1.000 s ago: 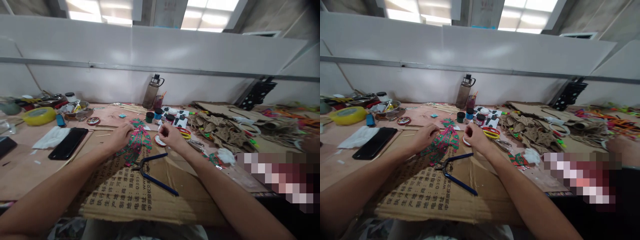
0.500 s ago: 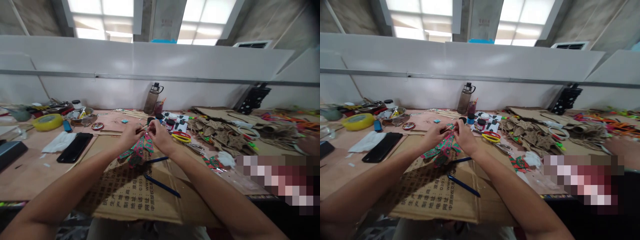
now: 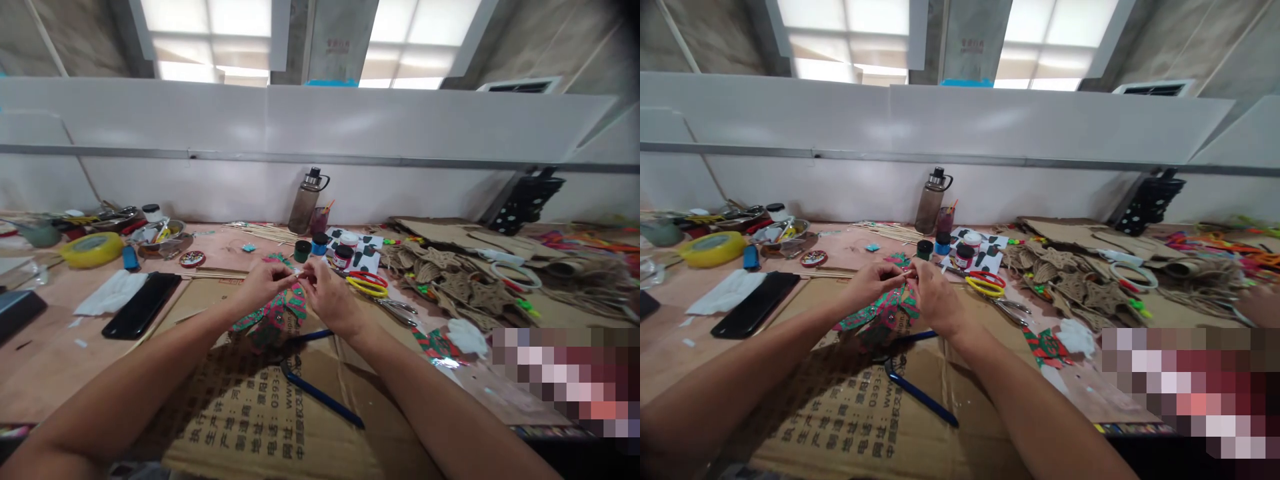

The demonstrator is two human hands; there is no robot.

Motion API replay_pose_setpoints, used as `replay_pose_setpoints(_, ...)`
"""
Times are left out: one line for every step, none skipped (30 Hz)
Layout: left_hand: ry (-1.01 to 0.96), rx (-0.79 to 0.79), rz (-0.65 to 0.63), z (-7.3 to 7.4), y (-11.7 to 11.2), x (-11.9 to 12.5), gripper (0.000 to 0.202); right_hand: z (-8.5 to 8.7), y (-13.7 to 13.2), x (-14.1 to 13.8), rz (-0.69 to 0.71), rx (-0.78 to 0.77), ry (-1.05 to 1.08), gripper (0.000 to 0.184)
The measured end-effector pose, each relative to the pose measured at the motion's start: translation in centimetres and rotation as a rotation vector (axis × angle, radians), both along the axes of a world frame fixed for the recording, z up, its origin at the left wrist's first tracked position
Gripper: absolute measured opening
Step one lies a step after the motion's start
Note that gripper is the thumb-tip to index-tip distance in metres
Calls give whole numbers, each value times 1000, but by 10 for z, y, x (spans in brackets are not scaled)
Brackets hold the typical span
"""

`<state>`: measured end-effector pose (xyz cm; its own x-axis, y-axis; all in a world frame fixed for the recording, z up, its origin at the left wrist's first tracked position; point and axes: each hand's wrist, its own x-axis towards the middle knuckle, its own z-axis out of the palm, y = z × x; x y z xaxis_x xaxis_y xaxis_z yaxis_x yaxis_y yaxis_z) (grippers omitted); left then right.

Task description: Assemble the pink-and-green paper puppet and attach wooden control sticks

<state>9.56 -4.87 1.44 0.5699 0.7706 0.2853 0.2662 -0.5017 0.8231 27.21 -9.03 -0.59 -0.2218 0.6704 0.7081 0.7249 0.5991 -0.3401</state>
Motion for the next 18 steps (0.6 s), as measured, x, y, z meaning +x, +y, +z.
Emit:
replay_pose_setpoints(-10,-19,-9,1,-1,-1,37,-1,-1,0,14,0,15,21)
replay_pose_setpoints(-18,-33,-14,2,-3,-1,36,-2,-1,0,24,-7,29,22)
replay_pose_setpoints(-22,-45,-14,3,-4,-1,36,-3,-2,0,28,-21,43,24)
replay_pose_setpoints(-23,-50,-4,5,-6,-1,35,-3,-2,-1,31,-36,57,25)
replay_pose_setpoints(-23,-50,12,7,-9,-1,34,-3,-3,-1,36,-52,74,26)
replay_pose_setpoints(-22,-44,32,8,-11,0,33,-3,-4,-2,42,-69,100,27)
replay_pose_setpoints(-23,-30,57,10,-13,0,31,-2,-5,-3,53,-85,138,27)
replay_pose_setpoints(-26,-9,87,11,-15,0,29,-1,-6,-4,71,-104,187,26)
replay_pose_setpoints(-31,17,120,12,-17,1,27,0,-7,-5,90,-127,240,25)
replay_pose_setpoints(-38,44,152,12,-19,1,25,2,-8,-7,105,-152,287,23)
replay_pose_setpoints(-46,68,180,12,-20,1,24,3,-9,-8,114,-178,322,20)
replay_pose_setpoints(-55,87,202,12,-21,1,24,5,-10,-8,118,-202,341,17)
replay_pose_setpoints(-63,99,213,12,-21,0,24,7,-11,-9,119,-221,346,15)
replay_pose_setpoints(-69,109,217,12,-22,0,23,8,-12,-10,121,-236,343,13)
replay_pose_setpoints(-72,121,217,11,-22,0,23,9,-12,-10,124,-244,340,11)
replay_pose_setpoints(-72,134,218,11,-22,0,22,9,-13,-10,129,-249,337,10)
replay_pose_setpoints(-67,147,218,10,-22,0,22,10,-13,-10,131,-248,334,9)
replay_pose_setpoints(-59,158,216,10,-22,0,21,10,-14,-10,129,-243,330,9)
